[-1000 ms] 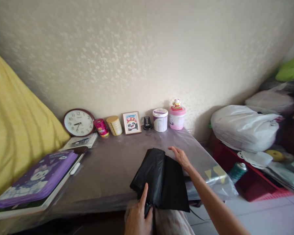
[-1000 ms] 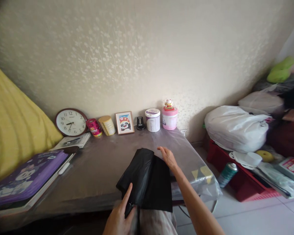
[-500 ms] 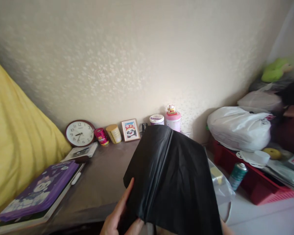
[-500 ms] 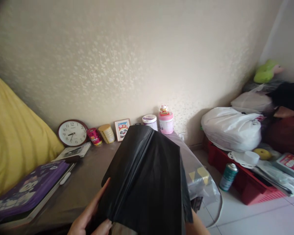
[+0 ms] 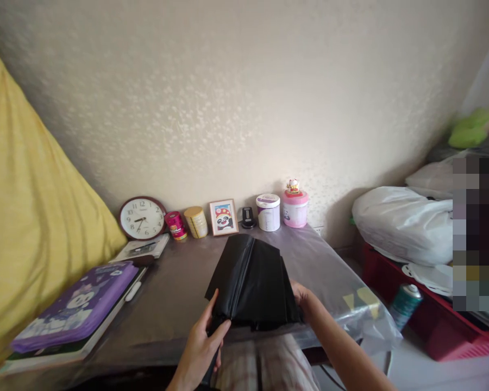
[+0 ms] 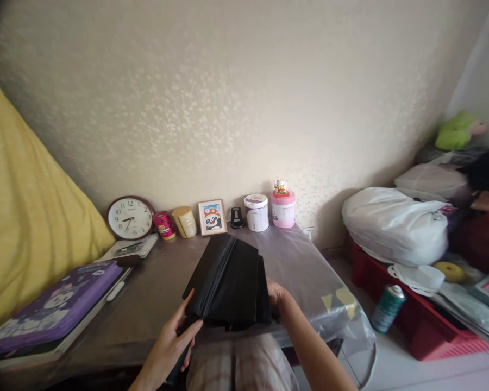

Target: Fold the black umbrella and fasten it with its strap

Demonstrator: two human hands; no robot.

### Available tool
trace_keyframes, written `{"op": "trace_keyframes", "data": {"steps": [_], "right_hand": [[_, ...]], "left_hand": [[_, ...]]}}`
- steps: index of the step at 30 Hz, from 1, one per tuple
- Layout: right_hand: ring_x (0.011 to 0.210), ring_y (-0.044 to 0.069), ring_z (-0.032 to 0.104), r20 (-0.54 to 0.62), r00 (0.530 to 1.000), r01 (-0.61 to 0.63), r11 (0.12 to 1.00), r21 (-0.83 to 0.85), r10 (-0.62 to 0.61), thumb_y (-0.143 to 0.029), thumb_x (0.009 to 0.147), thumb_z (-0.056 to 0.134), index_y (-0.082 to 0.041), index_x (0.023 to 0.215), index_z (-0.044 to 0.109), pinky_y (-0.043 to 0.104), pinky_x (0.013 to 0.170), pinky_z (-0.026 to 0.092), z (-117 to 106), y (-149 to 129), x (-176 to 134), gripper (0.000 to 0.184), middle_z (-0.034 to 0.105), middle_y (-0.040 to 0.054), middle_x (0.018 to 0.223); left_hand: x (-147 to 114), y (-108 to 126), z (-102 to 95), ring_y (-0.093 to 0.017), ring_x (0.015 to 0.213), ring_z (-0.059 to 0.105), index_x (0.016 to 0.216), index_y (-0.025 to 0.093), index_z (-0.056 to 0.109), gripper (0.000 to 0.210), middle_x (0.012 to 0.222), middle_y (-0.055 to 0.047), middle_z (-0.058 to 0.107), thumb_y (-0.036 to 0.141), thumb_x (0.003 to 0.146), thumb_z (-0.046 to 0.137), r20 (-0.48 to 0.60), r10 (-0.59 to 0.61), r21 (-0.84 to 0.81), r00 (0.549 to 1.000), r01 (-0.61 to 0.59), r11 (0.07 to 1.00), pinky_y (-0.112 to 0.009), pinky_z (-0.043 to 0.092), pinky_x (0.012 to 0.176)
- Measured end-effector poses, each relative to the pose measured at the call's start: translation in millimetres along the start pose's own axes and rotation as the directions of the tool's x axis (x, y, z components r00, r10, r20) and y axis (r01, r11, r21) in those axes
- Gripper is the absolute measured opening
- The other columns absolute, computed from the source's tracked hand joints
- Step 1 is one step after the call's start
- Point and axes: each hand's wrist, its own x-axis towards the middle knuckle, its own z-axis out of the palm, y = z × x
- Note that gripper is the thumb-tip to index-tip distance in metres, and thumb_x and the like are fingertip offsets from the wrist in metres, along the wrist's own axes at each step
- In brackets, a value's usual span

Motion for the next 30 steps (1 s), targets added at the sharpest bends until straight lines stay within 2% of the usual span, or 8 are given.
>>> {"op": "trace_keyframes", "data": {"steps": [4,8,10,12,15,17,22,30], "right_hand": [[0.058,0.013,0.058,0.108,0.988,-0.114,0.993,0.033,0.109,-0.023,0.069,0.062,-0.015,0.099,0.061,0.023,0.051,0.048,-8,-3,14,0.031,0.065,0.0041,0.075],[0.063,0.011,0.058,0.166,0.974,-0.150,0.988,-0.045,0.155,-0.019,0.065,0.059,-0.016,0.098,0.062,0.021,0.055,0.048,-25,-7,6,0.033,0.064,0.0029,0.080],[0.068,0.012,0.058,0.074,0.988,-0.123,0.983,-0.139,0.134,-0.024,0.070,0.056,-0.017,0.098,0.062,0.024,0.061,0.049,-32,-10,2,0.030,0.063,0.0026,0.081],[0.075,0.015,0.059,-0.099,0.995,-0.039,0.950,-0.310,0.008,-0.030,0.075,0.051,-0.016,0.095,0.063,0.028,0.067,0.048,-35,-14,-1,0.028,0.064,0.0041,0.083],[0.086,0.021,0.058,-0.280,0.898,0.100,0.778,-0.620,-0.339,-0.036,0.078,0.048,-0.016,0.085,0.066,0.032,0.078,0.043,-28,-21,-3,0.029,0.066,0.0074,0.089],[0.081,0.020,0.059,-0.297,0.845,0.120,0.699,-0.705,-0.445,-0.039,0.080,0.045,-0.017,0.083,0.066,0.031,0.076,0.042,-18,-25,-5,0.031,0.067,0.0069,0.085],[0.053,0.015,0.057,-0.330,0.895,0.004,0.743,-0.669,-0.301,-0.051,0.084,0.037,-0.016,0.079,0.060,0.026,0.058,0.042,7,-24,-8,0.042,0.060,0.0030,0.059],[0.082,0.023,0.062,-0.416,0.853,-0.072,0.718,-0.693,-0.316,-0.046,0.080,0.047,-0.015,0.090,0.060,0.030,0.070,0.044,12,-13,8,0.036,0.067,0.0091,0.087]], "left_hand": [[6,-17,5.3,-0.009,0.033,0.046,0.143,0.028,-0.001,0.082,0.054,0.009,0.045,0.049,0.081,0.048,-0.004,-0.060,0.016,0.998,0.060,0.998,-0.018,0.037,0.031],[6,-27,8.8,-0.010,0.034,0.048,0.143,0.028,-0.001,0.081,0.053,0.009,0.045,0.049,0.082,0.047,-0.015,-0.104,0.037,0.994,0.105,0.994,-0.017,0.036,0.031],[5,-31,10.5,-0.009,0.034,0.047,0.143,0.031,0.001,0.078,0.053,0.009,0.045,0.048,0.082,0.046,-0.028,-0.117,0.049,0.993,0.118,0.992,-0.017,0.036,0.031],[5,-35,12.5,-0.009,0.033,0.047,0.143,0.033,0.003,0.075,0.052,0.009,0.045,0.048,0.083,0.045,-0.035,-0.127,0.057,0.991,0.129,0.990,-0.017,0.036,0.031],[6,-39,15.3,-0.009,0.032,0.046,0.143,0.033,0.004,0.074,0.050,0.010,0.045,0.046,0.083,0.045,-0.038,-0.119,0.073,0.992,0.122,0.990,-0.017,0.036,0.031],[7,-39,16.6,-0.009,0.031,0.045,0.143,0.032,0.005,0.073,0.047,0.010,0.045,0.045,0.084,0.045,-0.037,-0.103,0.086,0.994,0.106,0.991,-0.018,0.038,0.032],[4,-36,17.3,-0.010,0.032,0.047,0.143,0.031,0.007,0.072,0.045,0.011,0.044,0.045,0.084,0.045,-0.032,-0.081,0.096,0.996,0.084,0.992,-0.019,0.040,0.033],[7,-34,16.8,-0.012,0.033,0.051,0.144,0.028,0.003,0.067,0.055,0.005,0.057,0.041,0.088,0.039,-0.004,-0.114,0.195,0.994,0.112,0.974,-0.020,0.040,0.035]]}}
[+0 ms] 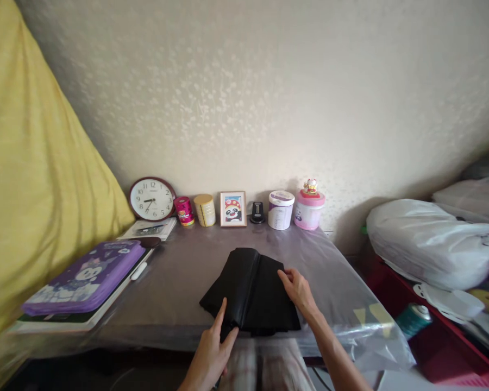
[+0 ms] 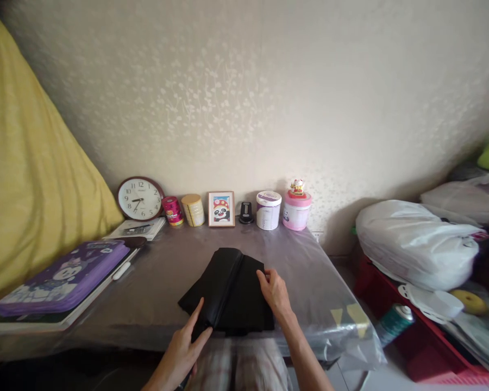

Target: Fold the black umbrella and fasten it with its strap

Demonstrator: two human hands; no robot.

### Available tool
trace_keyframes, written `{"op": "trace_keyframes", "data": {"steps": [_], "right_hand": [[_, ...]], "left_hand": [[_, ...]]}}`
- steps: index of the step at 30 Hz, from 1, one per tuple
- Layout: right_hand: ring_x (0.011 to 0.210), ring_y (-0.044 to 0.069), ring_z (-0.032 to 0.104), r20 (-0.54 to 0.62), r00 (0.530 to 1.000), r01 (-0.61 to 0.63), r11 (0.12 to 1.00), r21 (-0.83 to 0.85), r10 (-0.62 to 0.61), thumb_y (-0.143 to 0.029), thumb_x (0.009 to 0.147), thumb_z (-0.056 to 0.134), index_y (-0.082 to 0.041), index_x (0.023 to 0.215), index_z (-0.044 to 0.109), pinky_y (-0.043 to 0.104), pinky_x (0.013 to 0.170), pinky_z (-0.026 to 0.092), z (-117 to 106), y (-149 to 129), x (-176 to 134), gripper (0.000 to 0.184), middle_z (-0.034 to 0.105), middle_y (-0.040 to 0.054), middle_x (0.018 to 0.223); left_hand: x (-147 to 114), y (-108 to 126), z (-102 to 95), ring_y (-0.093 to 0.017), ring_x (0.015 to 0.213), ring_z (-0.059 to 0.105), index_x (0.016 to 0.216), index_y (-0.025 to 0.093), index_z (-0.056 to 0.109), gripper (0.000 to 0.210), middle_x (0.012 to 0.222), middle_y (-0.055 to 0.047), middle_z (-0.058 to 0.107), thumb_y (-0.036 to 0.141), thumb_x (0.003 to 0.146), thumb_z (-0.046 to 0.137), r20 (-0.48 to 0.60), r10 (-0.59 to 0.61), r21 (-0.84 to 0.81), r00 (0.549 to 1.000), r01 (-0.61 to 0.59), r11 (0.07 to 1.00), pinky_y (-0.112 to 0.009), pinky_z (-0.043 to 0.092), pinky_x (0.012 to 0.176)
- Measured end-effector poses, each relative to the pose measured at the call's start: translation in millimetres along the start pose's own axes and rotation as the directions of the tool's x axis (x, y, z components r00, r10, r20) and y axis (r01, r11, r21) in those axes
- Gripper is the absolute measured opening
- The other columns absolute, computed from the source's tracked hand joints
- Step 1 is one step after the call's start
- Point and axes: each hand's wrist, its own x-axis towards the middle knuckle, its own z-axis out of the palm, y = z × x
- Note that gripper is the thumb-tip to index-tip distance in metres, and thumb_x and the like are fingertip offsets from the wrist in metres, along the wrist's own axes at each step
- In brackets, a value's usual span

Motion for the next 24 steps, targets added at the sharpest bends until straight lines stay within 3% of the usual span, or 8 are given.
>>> {"op": "trace_keyframes", "data": {"steps": [3,7,10,13,16,24], "right_hand": [[0.084,0.023,0.061,-0.013,1.000,-0.009,0.999,0.033,0.010,-0.039,0.079,0.049,-0.012,0.092,0.061,0.030,0.072,0.044,0,-6,5,0.032,0.066,0.0098,0.086],[0.065,0.017,0.060,0.092,0.993,-0.098,0.954,0.282,0.075,-0.040,0.074,0.052,-0.011,0.098,0.059,0.024,0.051,0.042,-1,-17,7,0.038,0.065,0.0062,0.078],[0.054,0.012,0.054,0.184,0.978,-0.177,0.855,0.487,0.097,-0.044,0.070,0.057,-0.012,0.100,0.058,0.021,0.044,0.037,-1,-32,7,0.043,0.061,0.0017,0.069],[0.053,0.011,0.052,0.223,0.972,-0.192,0.795,0.576,0.074,-0.045,0.066,0.061,-0.013,0.101,0.056,0.021,0.045,0.037,3,-49,10,0.048,0.059,0.0002,0.067],[0.055,0.012,0.051,0.213,0.977,-0.159,0.770,0.618,0.031,-0.046,0.063,0.064,-0.013,0.102,0.054,0.022,0.049,0.039,15,-64,15,0.052,0.056,-0.0010,0.065],[0.052,0.010,0.045,0.153,0.978,0.043,0.859,0.511,-0.140,-0.043,0.070,0.059,-0.011,0.109,0.049,0.023,0.050,0.037,58,-86,33,0.051,0.047,-0.0050,0.056]], "left_hand": [[1,1,-0.2,-0.013,0.035,0.051,0.144,0.026,0.001,0.066,0.057,0.003,0.060,0.039,0.089,0.036,0.008,0.007,0.044,1.000,-0.008,0.999,-0.020,0.039,0.036],[2,1,-2.0,-0.012,0.040,0.055,0.144,0.021,0.001,0.066,0.070,-0.003,0.066,0.037,0.090,0.034,0.011,0.052,0.129,0.999,-0.053,0.990,-0.021,0.042,0.047],[2,3,-4.0,-0.015,0.062,0.064,0.144,0.017,0.004,0.066,0.092,-0.011,0.067,0.035,0.089,0.036,0.000,0.071,0.204,0.997,-0.070,0.976,-0.022,0.044,0.063],[2,5,-4.9,-0.020,0.082,0.065,0.144,0.013,0.005,0.066,0.092,-0.014,0.067,0.033,0.089,0.036,-0.002,0.061,0.276,0.998,-0.058,0.959,-0.024,0.042,0.071],[3,7,-4.6,-0.022,0.078,0.065,0.144,0.013,0.001,0.067,0.085,-0.014,0.068,0.035,0.090,0.033,0.021,0.031,0.304,0.999,-0.036,0.952,-0.025,0.041,0.066],[4,7,-4.8,-0.025,0.081,0.064,0.144,0.014,-0.003,0.069,0.091,-0.015,0.067,0.035,0.089,0.033,0.055,0.005,0.312,0.998,-0.022,0.950,-0.029,0.042,0.068]]}}
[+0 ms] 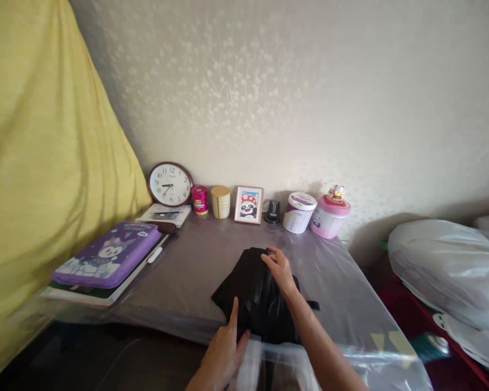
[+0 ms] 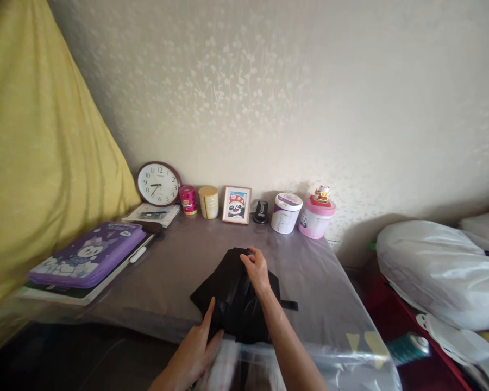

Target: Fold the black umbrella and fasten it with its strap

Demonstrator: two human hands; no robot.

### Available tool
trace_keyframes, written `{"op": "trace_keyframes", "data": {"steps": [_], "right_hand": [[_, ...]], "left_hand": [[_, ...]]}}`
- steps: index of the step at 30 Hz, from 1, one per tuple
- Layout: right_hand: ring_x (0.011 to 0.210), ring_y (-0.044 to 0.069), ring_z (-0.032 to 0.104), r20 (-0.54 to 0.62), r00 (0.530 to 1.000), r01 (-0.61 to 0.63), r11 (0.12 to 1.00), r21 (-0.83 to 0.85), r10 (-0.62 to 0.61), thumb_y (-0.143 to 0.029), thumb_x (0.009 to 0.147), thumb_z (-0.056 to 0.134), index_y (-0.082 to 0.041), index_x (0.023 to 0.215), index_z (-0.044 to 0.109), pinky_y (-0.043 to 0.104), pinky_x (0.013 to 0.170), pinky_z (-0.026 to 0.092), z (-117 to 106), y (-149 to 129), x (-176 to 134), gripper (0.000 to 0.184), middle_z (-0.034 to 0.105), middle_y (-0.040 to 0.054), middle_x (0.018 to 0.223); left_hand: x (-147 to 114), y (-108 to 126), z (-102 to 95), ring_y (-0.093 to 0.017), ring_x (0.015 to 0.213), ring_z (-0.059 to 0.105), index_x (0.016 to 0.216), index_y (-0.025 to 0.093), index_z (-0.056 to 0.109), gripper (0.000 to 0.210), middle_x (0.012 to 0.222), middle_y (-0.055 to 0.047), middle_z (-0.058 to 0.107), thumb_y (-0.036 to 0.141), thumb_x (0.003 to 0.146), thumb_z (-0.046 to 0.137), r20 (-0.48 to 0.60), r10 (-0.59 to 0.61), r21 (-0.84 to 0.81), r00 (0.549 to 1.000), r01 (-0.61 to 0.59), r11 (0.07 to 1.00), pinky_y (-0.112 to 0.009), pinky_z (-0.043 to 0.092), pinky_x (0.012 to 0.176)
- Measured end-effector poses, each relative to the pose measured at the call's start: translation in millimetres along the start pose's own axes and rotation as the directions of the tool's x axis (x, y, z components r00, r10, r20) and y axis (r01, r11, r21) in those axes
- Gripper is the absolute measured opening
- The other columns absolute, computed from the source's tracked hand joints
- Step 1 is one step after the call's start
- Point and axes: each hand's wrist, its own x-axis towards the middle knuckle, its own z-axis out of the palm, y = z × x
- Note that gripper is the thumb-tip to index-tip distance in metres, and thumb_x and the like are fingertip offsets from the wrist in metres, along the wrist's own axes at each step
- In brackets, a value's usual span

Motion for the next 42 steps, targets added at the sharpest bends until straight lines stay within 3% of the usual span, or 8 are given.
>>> {"op": "trace_keyframes", "data": {"steps": [13,17,21,24,30,35,38,42], "right_hand": [[0.064,0.016,0.056,0.003,0.998,0.053,0.949,-0.311,-0.055,-0.039,0.074,0.054,-0.013,0.114,0.047,0.028,0.064,0.042,32,24,14,0.048,0.059,-0.0015,0.064],[0.070,0.018,0.062,0.037,0.999,0.035,0.950,-0.312,-0.024,-0.037,0.078,0.051,-0.014,0.117,0.043,0.030,0.072,0.043,35,26,12,0.046,0.064,-0.0004,0.067],[0.082,0.017,0.064,0.088,0.995,0.062,0.960,-0.274,-0.039,-0.036,0.081,0.048,-0.017,0.118,0.039,0.032,0.080,0.043,35,26,10,0.043,0.068,0.0000,0.080],[0.088,0.017,0.062,0.127,0.989,0.114,0.919,-0.378,-0.070,-0.030,0.079,0.050,-0.019,0.114,0.042,0.031,0.082,0.043,35,26,6,0.038,0.068,-0.0006,0.087],[0.084,0.017,0.063,0.180,0.976,0.195,0.844,-0.499,-0.119,-0.019,0.077,0.049,-0.020,0.113,0.046,0.029,0.075,0.045,38,27,2,0.036,0.068,-0.0003,0.092],[0.085,0.016,0.063,0.218,0.964,0.236,0.859,-0.454,-0.150,-0.016,0.078,0.048,-0.021,0.106,0.052,0.029,0.077,0.047,37,25,2,0.029,0.067,0.0007,0.092],[0.089,0.016,0.061,0.298,0.917,0.364,0.864,-0.347,-0.267,-0.020,0.084,0.045,-0.022,0.100,0.058,0.029,0.081,0.047,24,15,-13,0.021,0.066,0.0022,0.096],[0.100,0.016,0.056,0.476,0.750,0.623,0.733,-0.273,-0.460,-0.023,0.088,0.045,-0.022,0.100,0.061,0.030,0.090,0.043,3,5,-52,0.020,0.063,0.0041,0.103]], "left_hand": [[-3,4,-9.9,-0.027,0.090,0.062,0.143,0.008,0.012,0.067,0.096,-0.018,0.065,0.038,0.087,0.034,0.020,-0.011,-0.013,1.000,0.011,1.000,-0.031,0.042,0.072],[-2,3,-9.1,-0.027,0.093,0.061,0.141,0.005,0.017,0.066,0.097,-0.020,0.064,0.040,0.087,0.033,0.010,-0.021,-0.013,1.000,0.021,1.000,-0.031,0.042,0.073],[-1,0,-5.8,-0.028,0.096,0.060,0.141,0.003,0.016,0.069,0.102,-0.021,0.062,0.040,0.086,0.034,-0.010,-0.032,-0.004,0.999,0.032,0.999,-0.033,0.041,0.079],[-4,1,-3.3,-0.028,0.099,0.058,0.142,0.003,0.006,0.074,0.109,-0.022,0.060,0.038,0.085,0.037,-0.048,-0.047,0.000,0.998,0.047,0.999,-0.033,0.040,0.082],[-13,8,-2.2,-0.023,0.092,0.062,0.141,0.014,-0.018,0.085,0.112,-0.014,0.061,0.032,0.084,0.043,-0.186,-0.068,-0.063,0.980,0.057,0.996,-0.025,0.041,0.073],[-13,9,-6.2,-0.022,0.085,0.062,0.144,0.021,0.000,0.073,0.095,-0.010,0.066,0.029,0.084,0.041,-0.077,0.018,0.100,0.997,-0.010,0.995,-0.027,0.040,0.071],[-12,9,-6.4,-0.025,0.085,0.062,0.144,0.021,0.005,0.067,0.094,-0.012,0.066,0.032,0.086,0.037,-0.053,-0.001,0.137,0.999,0.009,0.991,-0.030,0.040,0.073],[-10,7,-4.4,-0.024,0.091,0.062,0.144,0.019,0.004,0.066,0.101,-0.012,0.065,0.033,0.087,0.034,-0.051,-0.003,0.102,0.999,0.008,0.995,-0.029,0.040,0.075]]}}
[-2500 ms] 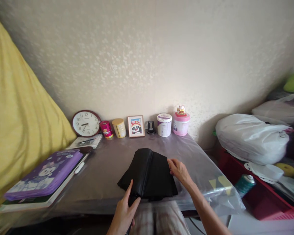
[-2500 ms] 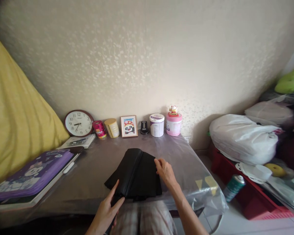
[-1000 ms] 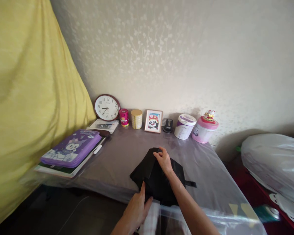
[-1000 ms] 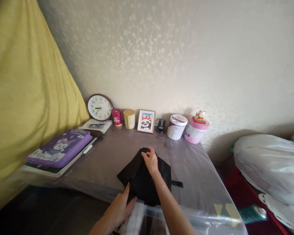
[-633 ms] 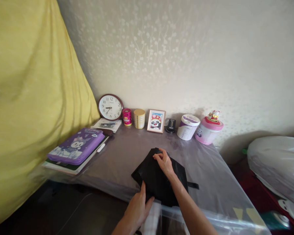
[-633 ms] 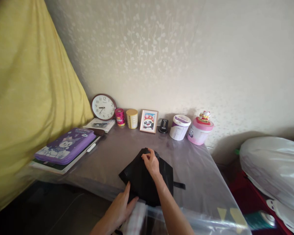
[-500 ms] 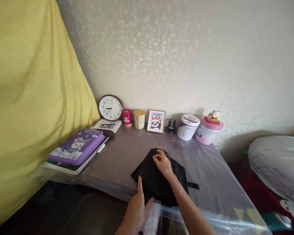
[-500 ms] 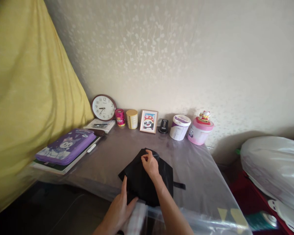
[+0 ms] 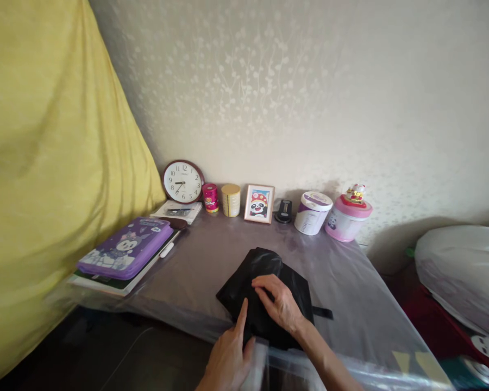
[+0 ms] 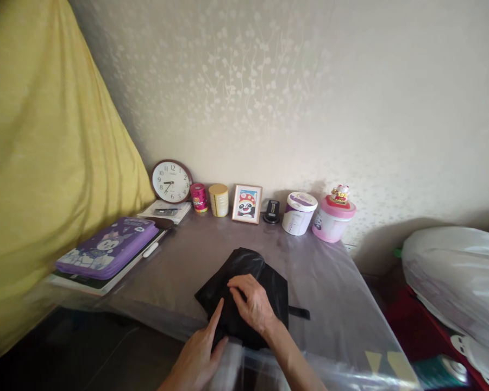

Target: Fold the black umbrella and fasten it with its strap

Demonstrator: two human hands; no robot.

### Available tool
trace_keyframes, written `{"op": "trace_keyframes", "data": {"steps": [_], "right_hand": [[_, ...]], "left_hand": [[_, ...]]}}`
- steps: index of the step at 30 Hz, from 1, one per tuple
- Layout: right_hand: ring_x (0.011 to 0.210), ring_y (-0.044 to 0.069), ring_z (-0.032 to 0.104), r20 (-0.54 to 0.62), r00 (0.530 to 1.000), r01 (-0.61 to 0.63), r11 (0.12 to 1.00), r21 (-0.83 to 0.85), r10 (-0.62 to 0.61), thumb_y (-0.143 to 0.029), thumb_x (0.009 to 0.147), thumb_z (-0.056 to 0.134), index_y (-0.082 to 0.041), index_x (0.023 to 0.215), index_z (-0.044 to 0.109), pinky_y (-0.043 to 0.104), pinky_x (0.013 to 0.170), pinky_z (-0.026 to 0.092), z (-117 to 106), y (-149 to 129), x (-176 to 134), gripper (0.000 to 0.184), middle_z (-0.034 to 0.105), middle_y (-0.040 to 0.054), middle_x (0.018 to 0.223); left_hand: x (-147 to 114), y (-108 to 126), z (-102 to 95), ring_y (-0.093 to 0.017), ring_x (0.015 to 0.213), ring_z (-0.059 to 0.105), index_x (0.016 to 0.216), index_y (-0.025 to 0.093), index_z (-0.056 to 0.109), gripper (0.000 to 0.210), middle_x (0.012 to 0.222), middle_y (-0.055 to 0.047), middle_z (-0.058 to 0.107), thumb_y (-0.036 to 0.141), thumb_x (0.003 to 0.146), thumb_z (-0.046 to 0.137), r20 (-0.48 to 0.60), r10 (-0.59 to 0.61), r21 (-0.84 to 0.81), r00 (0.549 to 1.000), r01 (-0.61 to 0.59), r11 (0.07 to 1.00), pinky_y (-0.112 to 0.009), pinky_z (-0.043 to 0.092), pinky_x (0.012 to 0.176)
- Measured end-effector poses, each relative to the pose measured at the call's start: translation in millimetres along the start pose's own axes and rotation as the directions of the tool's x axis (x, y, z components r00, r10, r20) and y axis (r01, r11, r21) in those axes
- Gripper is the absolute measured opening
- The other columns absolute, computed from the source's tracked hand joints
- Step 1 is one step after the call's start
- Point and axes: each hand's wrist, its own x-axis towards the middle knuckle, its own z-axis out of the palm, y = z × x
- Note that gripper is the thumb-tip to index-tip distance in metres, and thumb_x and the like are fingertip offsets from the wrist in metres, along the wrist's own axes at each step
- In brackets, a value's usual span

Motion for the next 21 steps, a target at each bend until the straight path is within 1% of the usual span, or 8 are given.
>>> {"op": "trace_keyframes", "data": {"steps": [3,6,10,13,14,17,19,21], "right_hand": [[0.111,0.018,0.050,0.092,0.990,0.112,0.991,-0.069,-0.106,-0.023,0.087,0.048,-0.022,0.106,0.060,0.036,0.100,0.036,-1,-2,-19,0.022,0.061,0.0054,0.111],[0.120,0.020,0.045,0.118,0.986,0.137,0.979,-0.153,-0.120,-0.026,0.088,0.048,-0.022,0.112,0.058,0.043,0.105,0.028,-1,21,-16,0.027,0.057,0.0068,0.120],[0.120,0.022,0.045,0.060,0.993,0.110,0.961,-0.255,-0.098,-0.028,0.089,0.045,-0.020,0.111,0.059,0.045,0.103,0.031,-6,58,15,0.028,0.057,0.0087,0.121],[0.116,0.021,0.048,-0.052,0.995,0.065,0.950,-0.304,-0.085,-0.025,0.090,0.043,-0.016,0.106,0.061,0.042,0.100,0.035,-10,63,33,0.026,0.059,0.0105,0.116],[0.115,0.020,0.049,-0.055,0.993,0.080,0.951,-0.297,-0.100,-0.025,0.090,0.043,-0.016,0.105,0.061,0.040,0.099,0.035,-9,60,35,0.026,0.060,0.0102,0.114],[0.109,0.017,0.053,0.079,0.978,0.207,0.950,-0.235,-0.194,-0.024,0.090,0.044,-0.019,0.101,0.063,0.039,0.100,0.034,0,54,38,0.022,0.065,0.0061,0.104],[0.105,0.017,0.056,0.154,0.965,0.244,0.942,-0.231,-0.212,-0.024,0.089,0.045,-0.020,0.095,0.065,0.042,0.101,0.032,6,59,42,0.020,0.067,0.0041,0.098],[0.104,0.020,0.057,0.117,0.979,0.194,0.936,-0.293,-0.167,-0.021,0.088,0.046,-0.019,0.091,0.066,0.045,0.100,0.032,9,68,50,0.020,0.067,0.0053,0.098]], "left_hand": [[1,-1,2.3,-0.024,0.089,0.062,0.144,0.015,0.002,0.067,0.102,-0.013,0.065,0.034,0.088,0.032,0.004,0.005,0.005,1.000,-0.005,1.000,-0.028,0.040,0.075],[2,-3,5.1,-0.024,0.094,0.061,0.144,0.015,0.000,0.066,0.108,-0.013,0.063,0.033,0.088,0.030,-0.002,0.021,0.004,1.000,-0.021,1.000,-0.029,0.041,0.079],[2,-5,7.3,-0.025,0.095,0.061,0.144,0.015,-0.003,0.067,0.111,-0.014,0.062,0.033,0.088,0.029,0.008,0.041,0.006,0.999,-0.041,0.999,-0.031,0.041,0.080],[2,-5,7.1,-0.026,0.091,0.062,0.144,0.016,-0.004,0.067,0.104,-0.013,0.064,0.035,0.088,0.029,0.014,0.038,0.010,0.999,-0.038,0.999,-0.032,0.042,0.078],[2,-5,7.0,-0.026,0.091,0.062,0.144,0.016,-0.003,0.066,0.103,-0.013,0.064,0.036,0.089,0.028,0.013,0.033,0.011,0.999,-0.034,0.999,-0.032,0.042,0.078],[1,-3,6.8,-0.024,0.092,0.061,0.144,0.017,-0.002,0.066,0.102,-0.012,0.064,0.036,0.089,0.029,0.007,0.017,0.020,1.000,-0.017,1.000,-0.031,0.042,0.079],[0,-1,6.3,-0.023,0.094,0.060,0.144,0.018,-0.001,0.067,0.106,-0.012,0.063,0.035,0.088,0.031,0.011,0.011,0.028,1.000,-0.012,1.000,-0.030,0.041,0.081],[-1,0,5.5,-0.023,0.094,0.060,0.144,0.019,-0.001,0.067,0.106,-0.010,0.063,0.034,0.088,0.032,0.018,0.003,0.037,1.000,-0.004,0.999,-0.030,0.041,0.081]]}}
